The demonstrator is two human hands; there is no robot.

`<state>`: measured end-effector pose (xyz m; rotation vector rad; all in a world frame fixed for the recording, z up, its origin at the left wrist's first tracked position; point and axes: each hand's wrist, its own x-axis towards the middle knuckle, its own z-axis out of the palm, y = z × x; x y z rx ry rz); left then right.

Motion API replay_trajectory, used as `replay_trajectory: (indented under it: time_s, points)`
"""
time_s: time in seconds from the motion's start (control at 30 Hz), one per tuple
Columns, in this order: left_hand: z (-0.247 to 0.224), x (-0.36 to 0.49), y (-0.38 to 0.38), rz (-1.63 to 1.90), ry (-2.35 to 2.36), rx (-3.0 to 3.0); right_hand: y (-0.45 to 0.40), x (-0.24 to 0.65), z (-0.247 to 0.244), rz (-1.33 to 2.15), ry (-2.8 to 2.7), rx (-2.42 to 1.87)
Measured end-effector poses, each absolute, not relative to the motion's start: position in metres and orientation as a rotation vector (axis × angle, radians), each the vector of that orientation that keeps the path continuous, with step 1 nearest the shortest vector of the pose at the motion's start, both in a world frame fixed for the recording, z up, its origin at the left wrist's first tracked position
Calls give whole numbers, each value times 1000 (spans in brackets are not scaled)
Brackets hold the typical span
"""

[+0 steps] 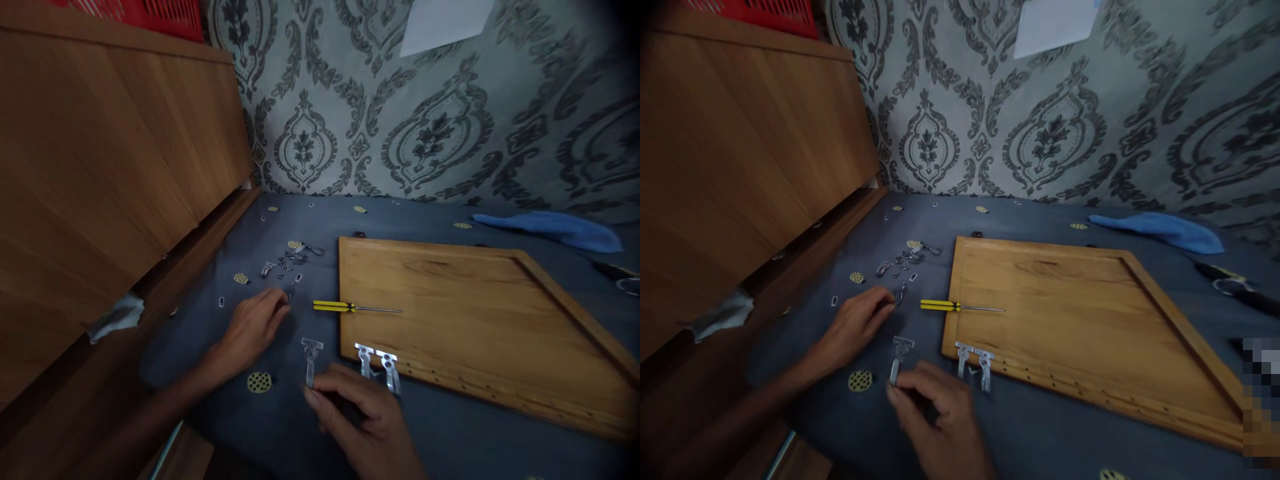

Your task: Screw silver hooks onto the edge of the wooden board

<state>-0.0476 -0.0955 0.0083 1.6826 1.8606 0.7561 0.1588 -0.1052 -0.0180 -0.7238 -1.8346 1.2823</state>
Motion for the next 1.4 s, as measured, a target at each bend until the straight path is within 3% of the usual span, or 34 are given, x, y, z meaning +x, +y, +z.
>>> replay_trajectory:
  time_s: [0.37,0.93,1.4]
  points:
    - [-11,-53,-63,458,2142,1888,-106,169,-26,1217,-1910,-709]
    - [-8,-44,-97,1096,1691,1628,-105,168,-22,1140,-1870,-736]
    - [14,-16,-121,1159,1542,1295,-100,166,-12,1165,-1789,-784]
